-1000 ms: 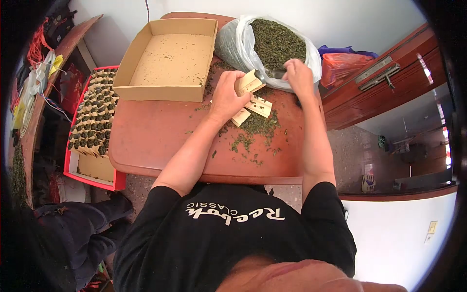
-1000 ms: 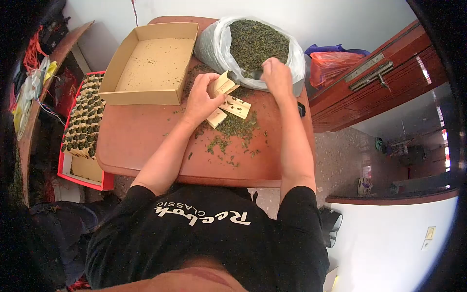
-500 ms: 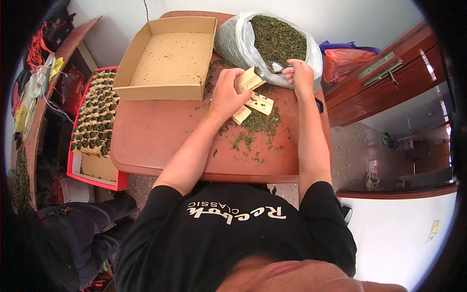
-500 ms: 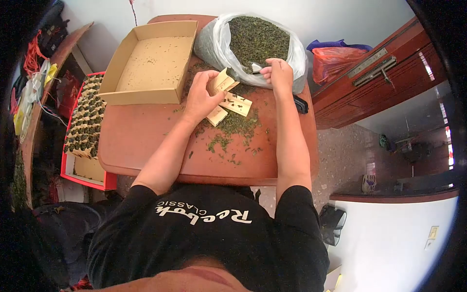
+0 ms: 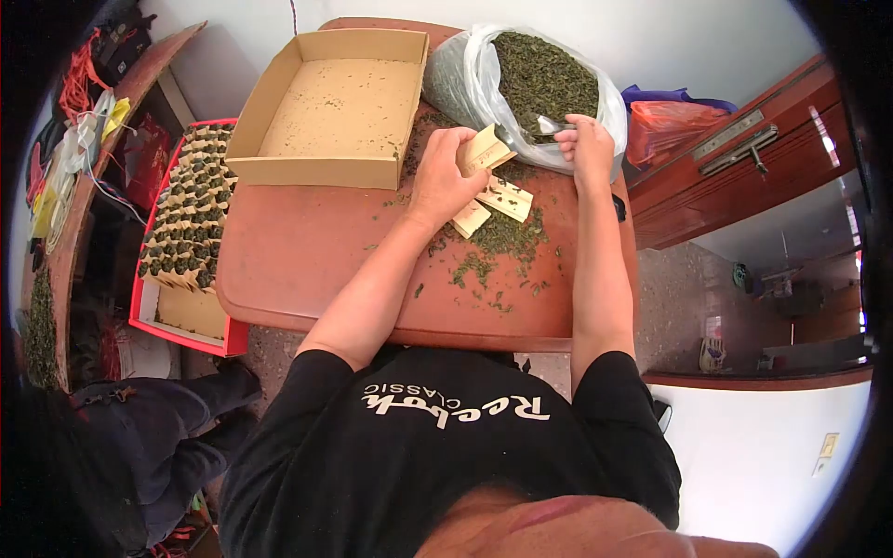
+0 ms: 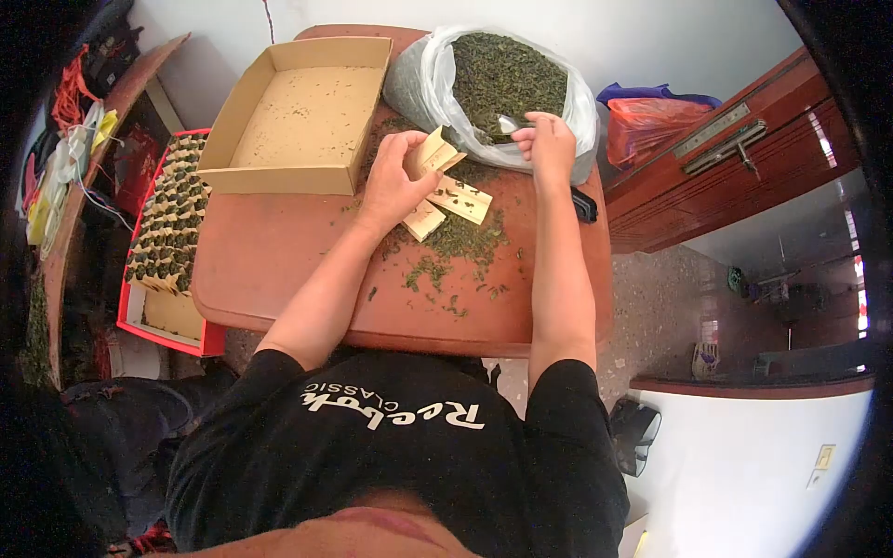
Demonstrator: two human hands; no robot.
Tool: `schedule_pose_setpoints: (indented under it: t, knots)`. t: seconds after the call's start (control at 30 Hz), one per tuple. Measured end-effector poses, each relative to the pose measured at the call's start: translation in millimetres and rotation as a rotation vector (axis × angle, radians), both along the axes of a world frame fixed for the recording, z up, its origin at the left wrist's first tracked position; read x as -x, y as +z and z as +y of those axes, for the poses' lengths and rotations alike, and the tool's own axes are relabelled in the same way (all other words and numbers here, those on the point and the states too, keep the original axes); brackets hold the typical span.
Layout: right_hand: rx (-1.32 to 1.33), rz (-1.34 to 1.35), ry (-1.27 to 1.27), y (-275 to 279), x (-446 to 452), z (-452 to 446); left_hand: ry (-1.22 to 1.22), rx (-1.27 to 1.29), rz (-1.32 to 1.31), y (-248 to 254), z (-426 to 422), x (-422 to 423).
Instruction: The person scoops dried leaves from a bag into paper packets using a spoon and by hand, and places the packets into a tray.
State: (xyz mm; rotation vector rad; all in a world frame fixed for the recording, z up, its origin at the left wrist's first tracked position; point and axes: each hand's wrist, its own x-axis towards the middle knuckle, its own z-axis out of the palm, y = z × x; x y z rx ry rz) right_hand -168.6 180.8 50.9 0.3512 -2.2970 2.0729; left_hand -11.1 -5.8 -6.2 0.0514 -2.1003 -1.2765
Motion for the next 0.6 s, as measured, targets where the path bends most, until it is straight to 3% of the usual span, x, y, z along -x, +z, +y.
schedule_pose_setpoints:
  t: [0.3, 0.4, 0.5, 0.6]
  knots:
    - [0.166, -0.046, 0.185, 37.4, -31.3, 13.7, 0.018, 0.007, 0.048, -3.7, 1.6, 3.4]
    - [0.099, -0.049, 0.219, 44.8, -47.3, 3.9, 0.021, 0.007, 0.049, -3.7, 1.6, 2.6]
    - [-0.142, 0.068, 0.187, 50.2, -78.8, -17.2, 0.021, -0.001, 0.031, -1.9, 2.0, 0.8]
    - [-0.329, 0.407, 0.175, 45.7, -100.2, -28.6, 0.027, -0.011, 0.027, -2.5, 0.7, 1.6]
